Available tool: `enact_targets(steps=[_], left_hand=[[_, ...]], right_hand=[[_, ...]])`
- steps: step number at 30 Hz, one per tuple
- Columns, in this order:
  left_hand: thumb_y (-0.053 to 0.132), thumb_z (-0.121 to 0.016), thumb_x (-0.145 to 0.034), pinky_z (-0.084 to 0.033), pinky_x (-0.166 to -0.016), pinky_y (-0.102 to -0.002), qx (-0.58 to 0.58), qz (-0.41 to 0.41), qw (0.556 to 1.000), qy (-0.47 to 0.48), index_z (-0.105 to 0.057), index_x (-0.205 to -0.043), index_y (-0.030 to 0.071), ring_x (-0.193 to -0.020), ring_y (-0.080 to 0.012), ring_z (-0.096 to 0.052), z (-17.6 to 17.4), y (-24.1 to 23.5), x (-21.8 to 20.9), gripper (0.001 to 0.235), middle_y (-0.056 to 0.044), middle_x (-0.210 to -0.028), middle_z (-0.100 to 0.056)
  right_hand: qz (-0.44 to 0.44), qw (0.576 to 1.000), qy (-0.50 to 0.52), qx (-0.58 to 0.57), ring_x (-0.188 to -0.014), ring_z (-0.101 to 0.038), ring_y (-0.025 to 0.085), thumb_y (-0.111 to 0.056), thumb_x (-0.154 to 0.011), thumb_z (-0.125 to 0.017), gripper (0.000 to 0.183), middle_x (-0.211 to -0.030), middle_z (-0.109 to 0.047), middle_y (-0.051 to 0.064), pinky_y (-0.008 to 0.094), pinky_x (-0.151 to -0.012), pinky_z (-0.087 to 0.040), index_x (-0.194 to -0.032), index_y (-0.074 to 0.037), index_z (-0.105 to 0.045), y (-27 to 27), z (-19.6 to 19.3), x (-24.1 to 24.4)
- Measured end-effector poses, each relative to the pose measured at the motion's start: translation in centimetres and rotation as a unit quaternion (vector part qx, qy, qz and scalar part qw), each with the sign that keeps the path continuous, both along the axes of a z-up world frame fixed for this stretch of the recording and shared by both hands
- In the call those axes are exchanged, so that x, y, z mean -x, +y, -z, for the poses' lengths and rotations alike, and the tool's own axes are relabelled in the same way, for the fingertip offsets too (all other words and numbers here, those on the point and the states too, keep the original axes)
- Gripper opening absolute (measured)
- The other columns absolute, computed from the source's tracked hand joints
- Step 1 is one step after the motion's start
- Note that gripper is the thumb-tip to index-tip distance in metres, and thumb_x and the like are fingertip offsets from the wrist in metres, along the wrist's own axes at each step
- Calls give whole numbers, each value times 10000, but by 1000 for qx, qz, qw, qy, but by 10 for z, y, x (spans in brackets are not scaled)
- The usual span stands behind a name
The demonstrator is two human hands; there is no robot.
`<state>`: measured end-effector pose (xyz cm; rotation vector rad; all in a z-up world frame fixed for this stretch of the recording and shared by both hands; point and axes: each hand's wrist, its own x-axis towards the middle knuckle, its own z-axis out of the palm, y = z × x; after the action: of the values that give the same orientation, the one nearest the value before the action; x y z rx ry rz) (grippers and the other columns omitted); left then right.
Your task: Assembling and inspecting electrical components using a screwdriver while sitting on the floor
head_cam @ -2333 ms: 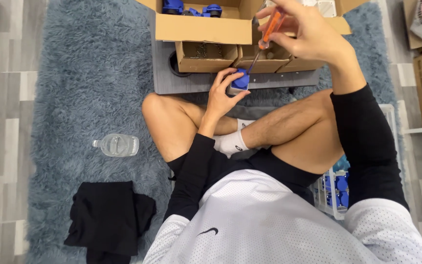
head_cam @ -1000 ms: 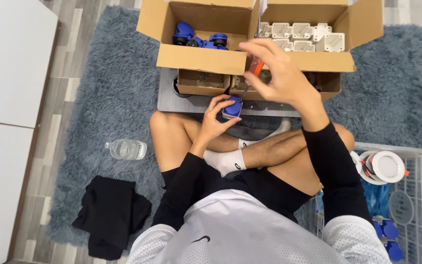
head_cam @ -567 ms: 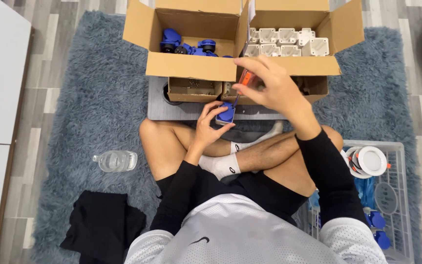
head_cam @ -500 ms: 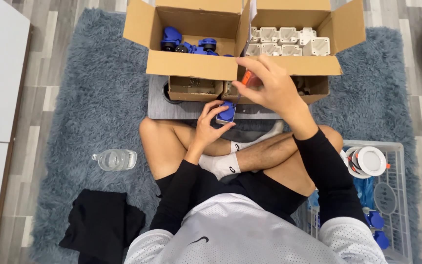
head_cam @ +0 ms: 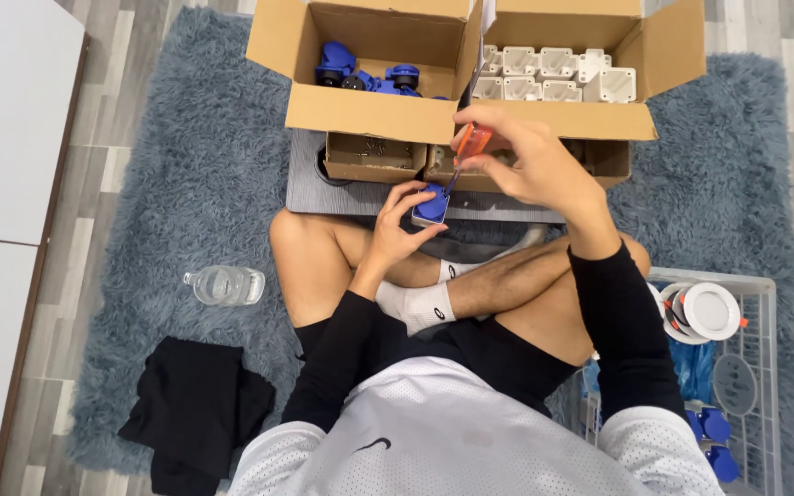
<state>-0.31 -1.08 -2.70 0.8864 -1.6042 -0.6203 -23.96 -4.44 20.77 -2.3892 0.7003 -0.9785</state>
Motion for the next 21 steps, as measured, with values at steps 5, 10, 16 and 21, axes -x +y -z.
enact_targets(steps=[5, 10, 16, 21], left_hand=[[314, -1029, -791, -565, -1101, -444, 7, -4, 1000, 4, -795, -1330, 220, -1256, -313, -731, 0, 0, 1, 595, -78, -1396, -685], [338, -1023, -799, -568, -1098, -435, 12, -17, 1000, -1, -792, -1327, 228, -1253, -299, -732, 0, 2, 3, 587, -68, -1395, -685], [345, -1016, -802, -583, -1079, -433, 20, -25, 999, -5, -795, -1323, 229, -1238, -303, -741, -2, 2, 3, 577, -67, -1380, -696], [344, -1010, -805, -593, -1066, -418, 24, -40, 999, -15, -789, -1327, 235, -1223, -296, -742, 3, 3, 5, 577, -62, -1389, -683]], right_hand=[[107, 992, 6, 70, -799, -755, 332, -166, -1038, -865, 578, -1039, -761, 162, 435, -713, -635, -1539, -108, -583, 6, 9, -13], [227, 958, -19, 174, -837, -795, 338, -274, -1012, -909, 619, -1113, -772, 143, 413, -721, -650, -1521, -132, -587, 11, 37, -26], [196, 973, -82, 88, -688, -766, 317, -52, -1050, -821, 508, -1066, -787, 178, 384, -543, -616, -1479, -27, -550, 19, 24, -24], [120, 972, -184, 80, -942, -791, 417, 70, -1122, -652, 495, -1243, -710, 250, 467, -722, -674, -1477, -38, -324, 24, 1, -23]])
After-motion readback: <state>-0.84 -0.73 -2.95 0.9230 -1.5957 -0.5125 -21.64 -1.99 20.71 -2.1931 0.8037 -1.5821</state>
